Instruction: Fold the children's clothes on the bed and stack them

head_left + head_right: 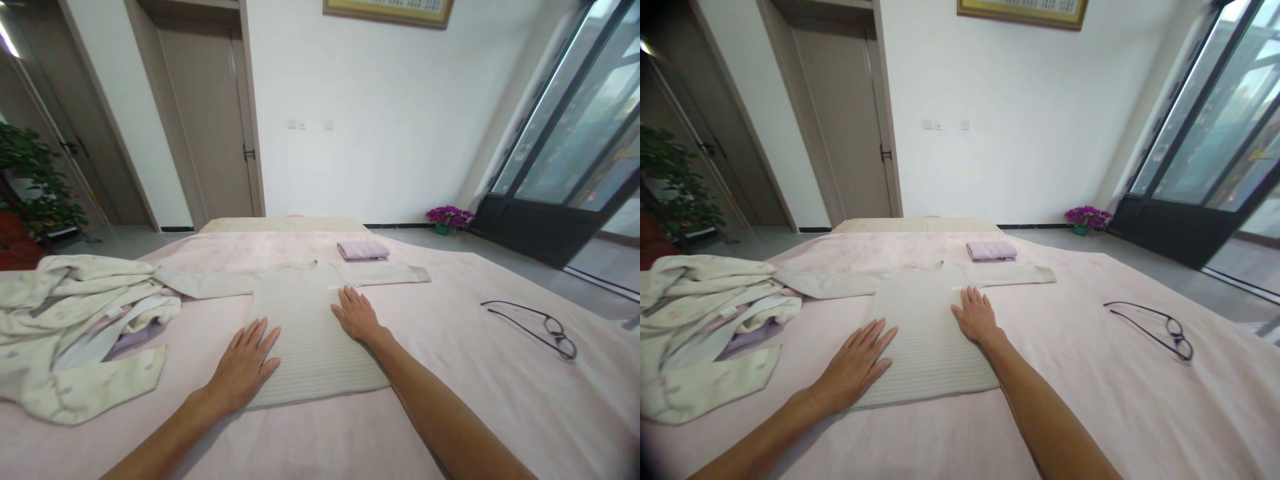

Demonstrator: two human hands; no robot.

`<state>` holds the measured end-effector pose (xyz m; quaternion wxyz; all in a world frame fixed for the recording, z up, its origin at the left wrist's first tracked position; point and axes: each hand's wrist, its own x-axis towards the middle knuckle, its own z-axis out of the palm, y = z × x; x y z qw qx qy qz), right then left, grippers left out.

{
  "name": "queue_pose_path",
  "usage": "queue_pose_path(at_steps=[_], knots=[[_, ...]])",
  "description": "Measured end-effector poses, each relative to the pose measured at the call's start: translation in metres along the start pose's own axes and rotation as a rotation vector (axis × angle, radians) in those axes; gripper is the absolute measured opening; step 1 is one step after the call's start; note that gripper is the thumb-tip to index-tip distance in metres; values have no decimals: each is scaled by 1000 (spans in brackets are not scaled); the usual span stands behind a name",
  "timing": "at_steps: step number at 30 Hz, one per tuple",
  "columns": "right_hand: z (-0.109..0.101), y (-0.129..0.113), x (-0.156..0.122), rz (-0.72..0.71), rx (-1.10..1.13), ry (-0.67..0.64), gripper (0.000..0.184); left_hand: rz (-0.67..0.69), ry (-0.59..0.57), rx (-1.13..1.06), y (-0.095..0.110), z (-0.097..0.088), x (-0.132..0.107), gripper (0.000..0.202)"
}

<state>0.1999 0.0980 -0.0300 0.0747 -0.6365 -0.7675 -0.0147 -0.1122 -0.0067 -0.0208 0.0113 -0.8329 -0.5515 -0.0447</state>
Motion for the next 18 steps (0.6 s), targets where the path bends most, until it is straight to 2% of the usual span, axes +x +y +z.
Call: queue_pose_path(at_steps=[5, 8, 11, 13, 15, 18], knots=[[-3, -1, 0, 19, -50, 15, 66, -27, 5, 46, 7, -17, -2, 56], [-17, -7, 12, 21, -83, -20, 54, -59, 10, 68, 12, -34, 16, 43], [-28, -18, 35, 15, -89, -19, 44, -115, 23, 64, 15, -46, 50, 37], [-27, -28, 55, -27, -65, 37, 47, -109, 74, 32, 17, -47, 79, 39], [-20, -37, 76, -63, -18, 54, 55, -61, 119, -6, 16, -40, 108, 43], [-4, -44, 106, -54, 43, 24, 64, -15, 125, -22, 9, -21, 145, 54]])
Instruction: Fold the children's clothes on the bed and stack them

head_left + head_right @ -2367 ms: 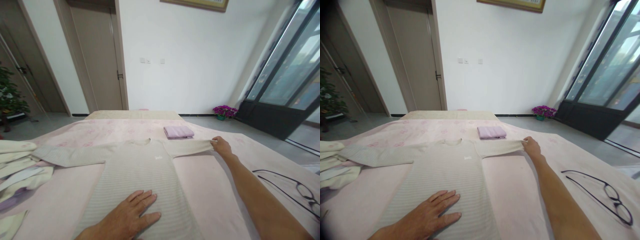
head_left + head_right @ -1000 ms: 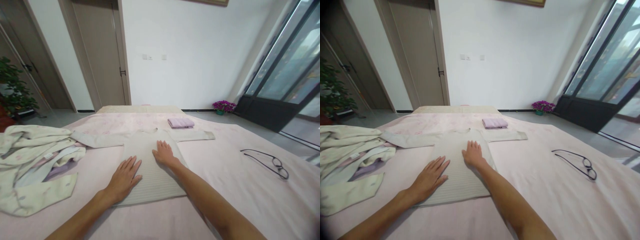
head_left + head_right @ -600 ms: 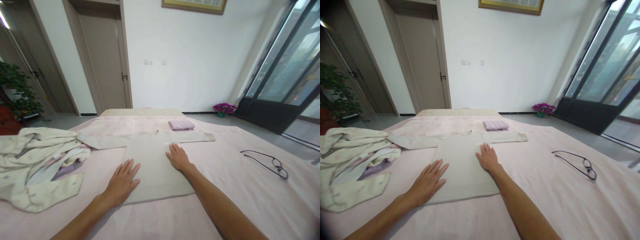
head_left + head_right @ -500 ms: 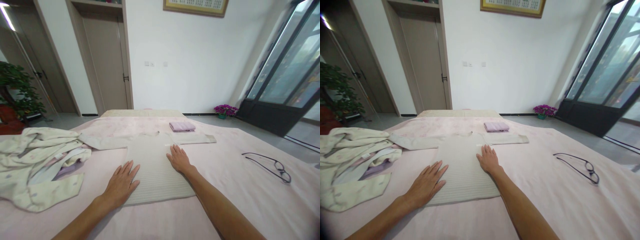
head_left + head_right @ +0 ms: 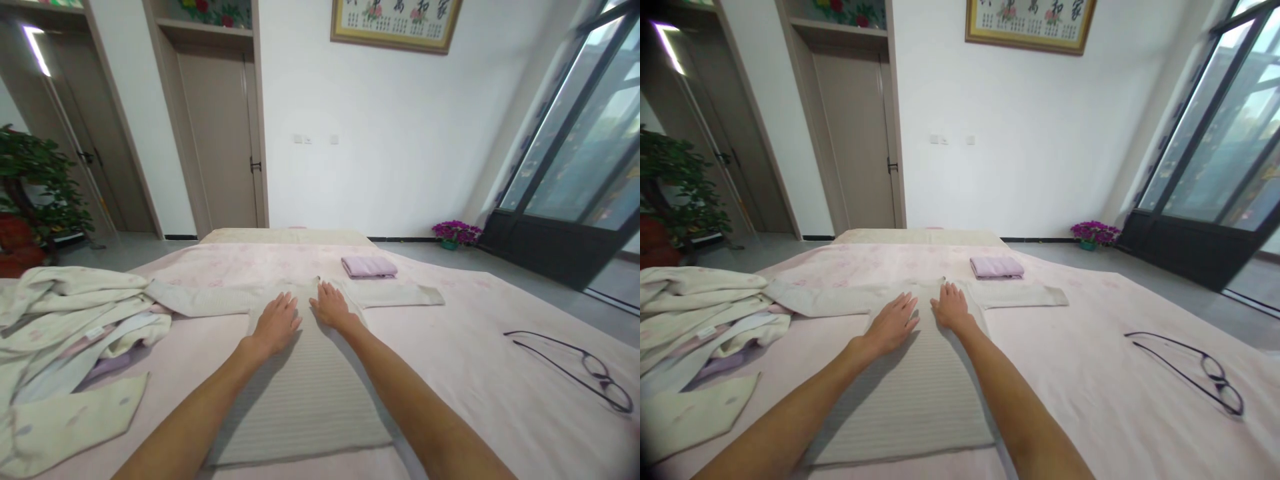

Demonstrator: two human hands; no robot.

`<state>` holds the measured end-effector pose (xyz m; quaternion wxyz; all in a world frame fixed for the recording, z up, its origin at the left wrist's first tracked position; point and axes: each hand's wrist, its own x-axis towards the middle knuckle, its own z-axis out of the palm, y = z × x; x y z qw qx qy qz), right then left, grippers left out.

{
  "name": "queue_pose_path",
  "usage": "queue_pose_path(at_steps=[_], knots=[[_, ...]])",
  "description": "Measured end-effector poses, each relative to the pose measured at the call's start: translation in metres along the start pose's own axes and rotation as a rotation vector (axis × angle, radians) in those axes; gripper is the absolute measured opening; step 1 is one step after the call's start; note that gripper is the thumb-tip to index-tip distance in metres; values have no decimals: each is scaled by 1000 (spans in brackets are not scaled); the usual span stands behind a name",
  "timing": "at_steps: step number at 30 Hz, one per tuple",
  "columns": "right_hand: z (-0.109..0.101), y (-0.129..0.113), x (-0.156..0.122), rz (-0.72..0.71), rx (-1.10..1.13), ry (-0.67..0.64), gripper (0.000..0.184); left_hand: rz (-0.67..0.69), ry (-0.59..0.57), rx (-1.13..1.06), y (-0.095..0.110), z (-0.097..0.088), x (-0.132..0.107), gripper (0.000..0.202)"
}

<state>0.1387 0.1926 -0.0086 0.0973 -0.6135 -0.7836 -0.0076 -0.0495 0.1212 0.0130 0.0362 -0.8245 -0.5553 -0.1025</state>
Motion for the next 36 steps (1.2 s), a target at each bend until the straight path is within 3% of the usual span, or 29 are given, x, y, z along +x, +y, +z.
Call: queue_pose_path(at_steps=[7, 12, 16, 21, 25, 31, 36], knots=[[27, 18, 40, 75, 33, -59, 70, -138, -74, -44, -35, 45, 47, 66], [28, 20, 45, 28, -20, 87, 58, -124, -64, -27, -48, 60, 76, 66], [23, 18, 52, 64, -55, 125, 51, -108, -84, -39, -57, 66, 92, 68], [26, 22, 57, 96, -61, 165, 47, -209, -90, -27, -65, 71, 103, 69], [28, 26, 57, 21, -57, 179, 45, -282, -75, -24, -64, 74, 107, 66], [24, 19, 57, -257, 39, 22, 52, -288, -53, -11, -64, 76, 108, 66], [32, 17, 60, -215, 58, -56, 61, -352, -78, 5, -65, 77, 109, 63]])
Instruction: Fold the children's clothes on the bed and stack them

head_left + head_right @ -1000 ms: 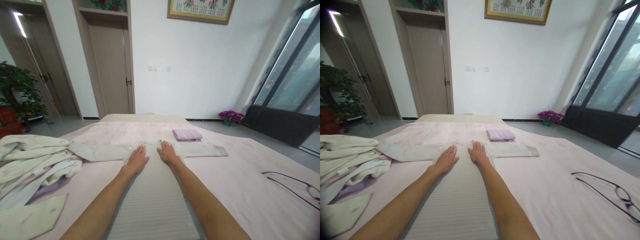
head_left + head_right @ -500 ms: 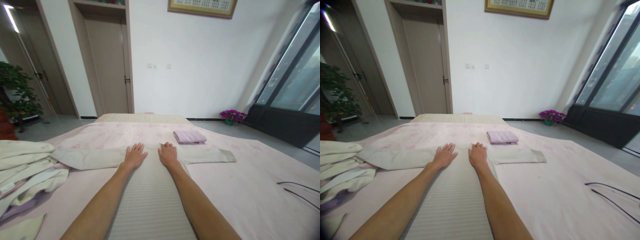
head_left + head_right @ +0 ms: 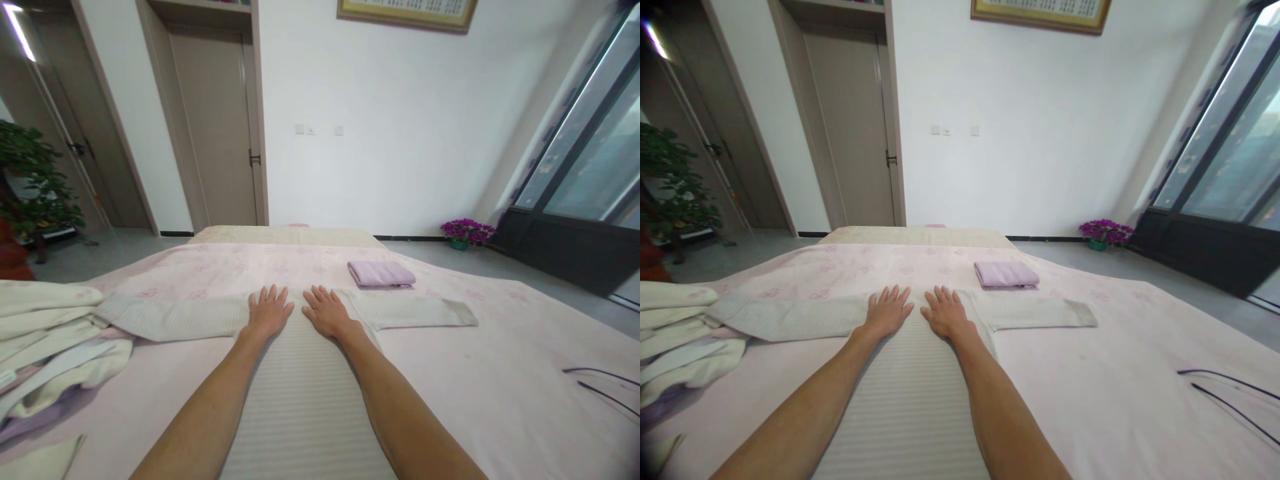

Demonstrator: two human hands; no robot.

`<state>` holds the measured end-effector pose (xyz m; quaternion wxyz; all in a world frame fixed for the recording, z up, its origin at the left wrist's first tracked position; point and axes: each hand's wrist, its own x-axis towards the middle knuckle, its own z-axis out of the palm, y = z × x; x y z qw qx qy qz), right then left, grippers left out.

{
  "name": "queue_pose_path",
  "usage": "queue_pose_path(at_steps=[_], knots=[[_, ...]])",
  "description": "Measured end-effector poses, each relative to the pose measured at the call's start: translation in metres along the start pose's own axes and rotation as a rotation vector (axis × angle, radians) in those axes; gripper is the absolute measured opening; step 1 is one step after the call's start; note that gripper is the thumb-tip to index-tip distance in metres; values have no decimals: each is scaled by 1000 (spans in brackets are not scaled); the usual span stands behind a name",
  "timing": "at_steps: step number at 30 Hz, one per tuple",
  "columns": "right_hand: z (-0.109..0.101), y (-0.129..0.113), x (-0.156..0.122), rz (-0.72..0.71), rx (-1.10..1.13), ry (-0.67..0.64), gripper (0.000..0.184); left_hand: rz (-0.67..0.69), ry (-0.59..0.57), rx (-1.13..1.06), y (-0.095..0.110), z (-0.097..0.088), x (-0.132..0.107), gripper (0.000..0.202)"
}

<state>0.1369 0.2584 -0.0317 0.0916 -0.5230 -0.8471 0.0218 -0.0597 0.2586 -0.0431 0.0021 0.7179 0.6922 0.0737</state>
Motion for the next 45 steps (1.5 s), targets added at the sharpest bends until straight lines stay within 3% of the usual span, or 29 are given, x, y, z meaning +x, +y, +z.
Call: queue_pose_path(at_steps=[3, 5, 7, 9, 11, 15, 20, 24, 28, 34, 39, 42, 45], knots=[[2, 1, 1, 12, 15, 13, 61, -35, 14, 5, 3, -2, -3, 62], [0, 1, 1, 21, 32, 58, 59, -28, 106, 42, 6, -4, -7, 58], [-1, 0, 1, 72, 38, 134, 57, 47, 233, 88, 10, -6, -10, 53], [-1, 0, 1, 150, 25, 184, 57, 173, 278, 102, 11, -7, -11, 50], [1, 1, 3, 193, 4, 157, 60, 249, 208, 70, 12, -5, -10, 51], [6, 7, 8, 176, -19, 18, 70, 209, 60, 16, 10, -1, -4, 60], [7, 13, 11, 194, -22, -8, 71, 205, 80, 14, 10, -1, -4, 61], [8, 13, 9, 200, -28, 22, 72, 37, 223, 53, 10, -2, -8, 61], [8, 13, 8, 195, -43, 19, 73, -56, 143, 32, 5, 2, -5, 63], [8, 14, 10, 192, -52, -4, 72, -8, 5, 24, -4, 3, 2, 70], [8, 14, 10, 204, -45, -6, 73, 202, -80, 35, -31, -9, 3, 71], [7, 13, 9, 222, -47, 6, 73, 302, -61, 33, -46, -10, 1, 68], [7, 12, 8, 260, -54, 16, 74, 272, -4, 27, -51, -6, -1, 68]])
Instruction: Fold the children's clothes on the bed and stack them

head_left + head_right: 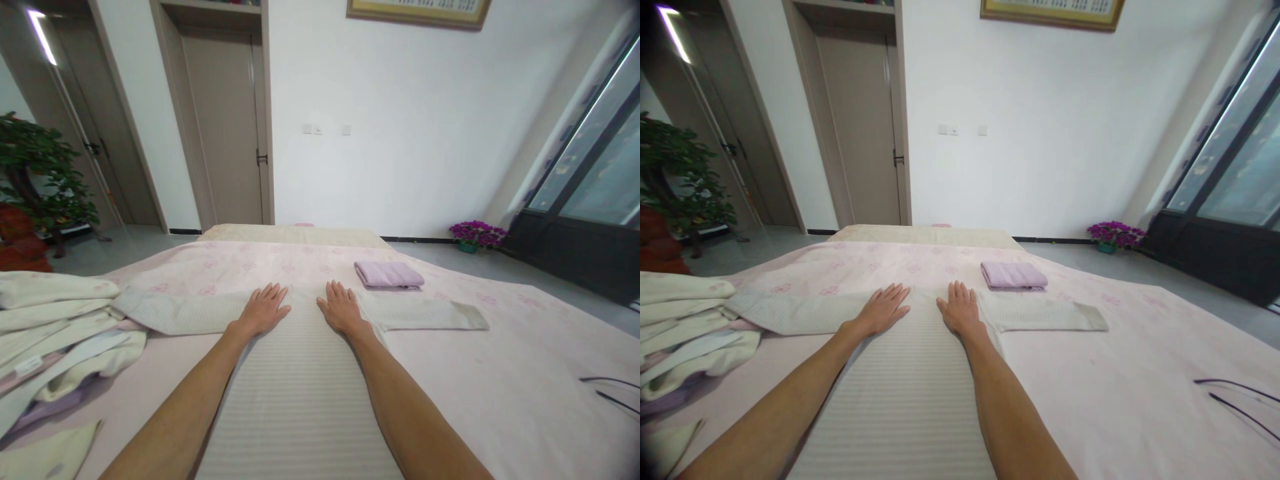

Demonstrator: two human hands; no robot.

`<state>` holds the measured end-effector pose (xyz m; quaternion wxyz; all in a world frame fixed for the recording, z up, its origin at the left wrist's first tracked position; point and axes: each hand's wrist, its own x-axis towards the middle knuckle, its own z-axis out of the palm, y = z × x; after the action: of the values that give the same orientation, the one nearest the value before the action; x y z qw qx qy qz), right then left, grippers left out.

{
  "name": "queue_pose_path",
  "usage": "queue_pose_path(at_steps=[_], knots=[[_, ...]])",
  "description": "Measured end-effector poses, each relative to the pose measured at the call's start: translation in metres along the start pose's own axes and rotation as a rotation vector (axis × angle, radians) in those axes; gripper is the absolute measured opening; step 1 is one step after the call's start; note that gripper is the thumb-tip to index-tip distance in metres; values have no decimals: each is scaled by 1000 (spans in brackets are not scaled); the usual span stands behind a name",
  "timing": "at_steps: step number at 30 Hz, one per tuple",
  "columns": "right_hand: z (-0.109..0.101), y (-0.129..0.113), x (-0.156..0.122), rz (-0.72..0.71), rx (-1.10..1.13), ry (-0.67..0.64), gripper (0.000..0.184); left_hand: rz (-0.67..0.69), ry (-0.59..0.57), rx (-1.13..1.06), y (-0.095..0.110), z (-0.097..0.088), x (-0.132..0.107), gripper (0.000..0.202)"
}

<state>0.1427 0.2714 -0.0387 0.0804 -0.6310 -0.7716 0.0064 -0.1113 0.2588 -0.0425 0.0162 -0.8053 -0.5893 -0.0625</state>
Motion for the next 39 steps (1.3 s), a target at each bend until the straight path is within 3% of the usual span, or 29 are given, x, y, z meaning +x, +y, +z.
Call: queue_pose_path(at_steps=[7, 20, 39], knots=[[-1, 2, 3, 78, -5, -57, 73, -135, -4, -19, 4, 2, 1, 71], [0, 4, 4, 155, 13, -65, 76, -128, 23, 7, 7, -3, -3, 67], [-4, 3, 1, 142, 21, -37, 74, -121, 74, -6, 7, -3, -3, 59]])
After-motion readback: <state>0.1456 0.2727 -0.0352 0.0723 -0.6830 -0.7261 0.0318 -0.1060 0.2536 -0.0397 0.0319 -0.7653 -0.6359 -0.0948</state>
